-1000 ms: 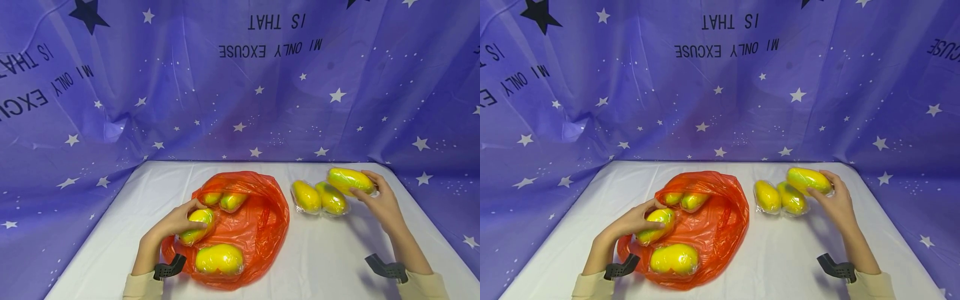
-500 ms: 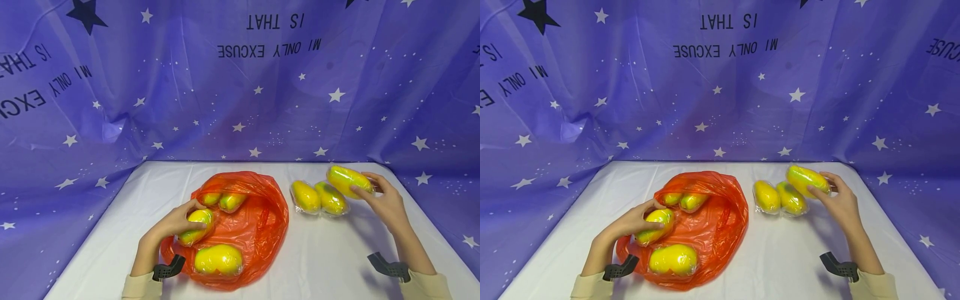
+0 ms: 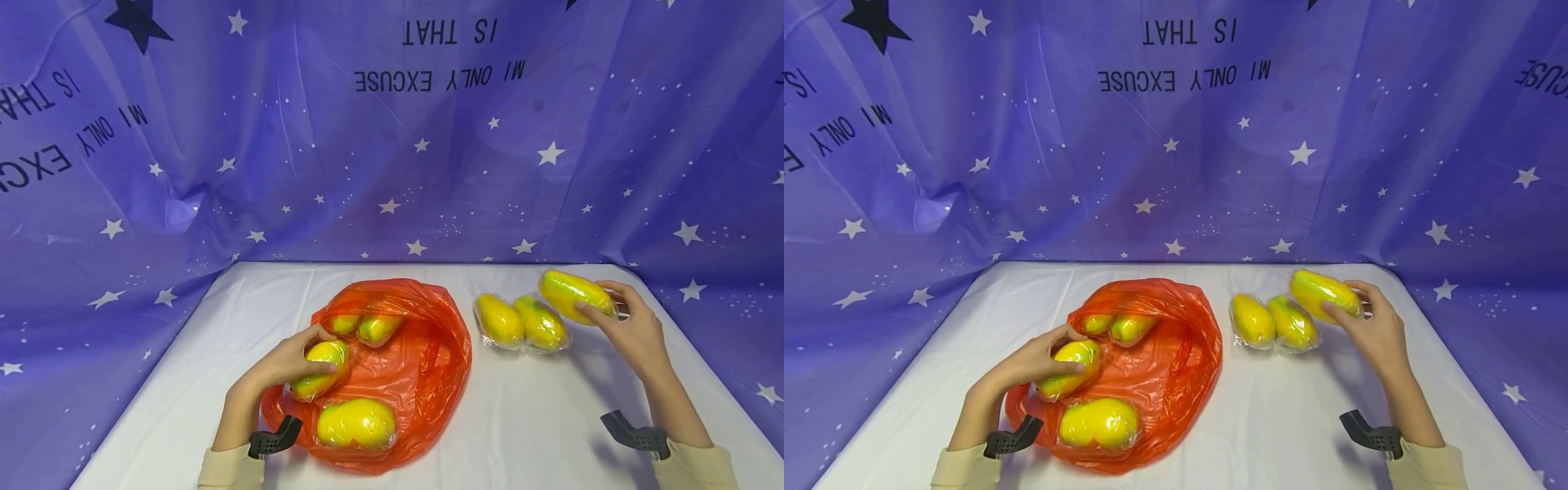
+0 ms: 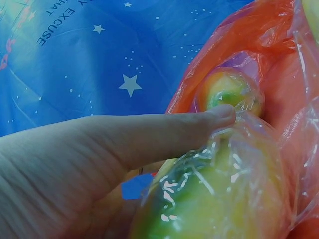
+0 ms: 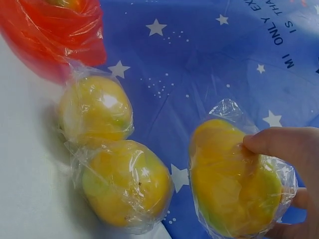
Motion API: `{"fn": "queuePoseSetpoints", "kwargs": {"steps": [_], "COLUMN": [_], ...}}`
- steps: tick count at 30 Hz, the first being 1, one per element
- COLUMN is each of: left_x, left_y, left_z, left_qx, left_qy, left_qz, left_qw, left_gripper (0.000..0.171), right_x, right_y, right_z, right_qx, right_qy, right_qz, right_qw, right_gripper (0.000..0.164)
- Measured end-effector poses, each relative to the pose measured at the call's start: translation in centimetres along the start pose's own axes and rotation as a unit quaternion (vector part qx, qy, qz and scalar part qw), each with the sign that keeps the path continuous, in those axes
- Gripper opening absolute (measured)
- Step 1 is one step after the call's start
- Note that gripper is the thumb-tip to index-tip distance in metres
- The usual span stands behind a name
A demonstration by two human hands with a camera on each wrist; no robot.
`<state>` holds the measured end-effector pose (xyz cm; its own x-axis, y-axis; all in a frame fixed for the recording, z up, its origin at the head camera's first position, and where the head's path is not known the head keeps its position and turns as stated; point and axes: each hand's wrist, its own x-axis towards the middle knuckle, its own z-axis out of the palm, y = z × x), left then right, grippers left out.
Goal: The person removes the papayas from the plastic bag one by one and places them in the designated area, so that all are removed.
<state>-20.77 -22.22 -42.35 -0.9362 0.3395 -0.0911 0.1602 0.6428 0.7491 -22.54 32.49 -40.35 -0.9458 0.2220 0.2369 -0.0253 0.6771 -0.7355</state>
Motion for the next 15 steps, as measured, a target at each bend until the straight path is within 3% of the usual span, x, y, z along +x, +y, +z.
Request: {"fn": "queuePoseSetpoints", "kwargs": {"steps": [9,15], "left_x": [0.1,0.1], "left_y": [-0.1,-0.1], "left_z": [0.0,0.1], "left_qx": [-0.002,0.000], "left_qy": [0.002,0.002], "left_qz": [-0.006,-0.011], "left_qw": [1.0000,0.9999], "left_gripper": [0.040,0.040], "right_x": [0.2,0.3], "right_y": [0.6,1.5], "right_z": [-0.1,-0.2], "right_qx": [-0.003,-0.020], "right_qy": [0.000,-0.009], "right_qz": [0.026,0.070], "right_qw": [1.000,0.997], "right_gripper": [0.071,0.075]}}
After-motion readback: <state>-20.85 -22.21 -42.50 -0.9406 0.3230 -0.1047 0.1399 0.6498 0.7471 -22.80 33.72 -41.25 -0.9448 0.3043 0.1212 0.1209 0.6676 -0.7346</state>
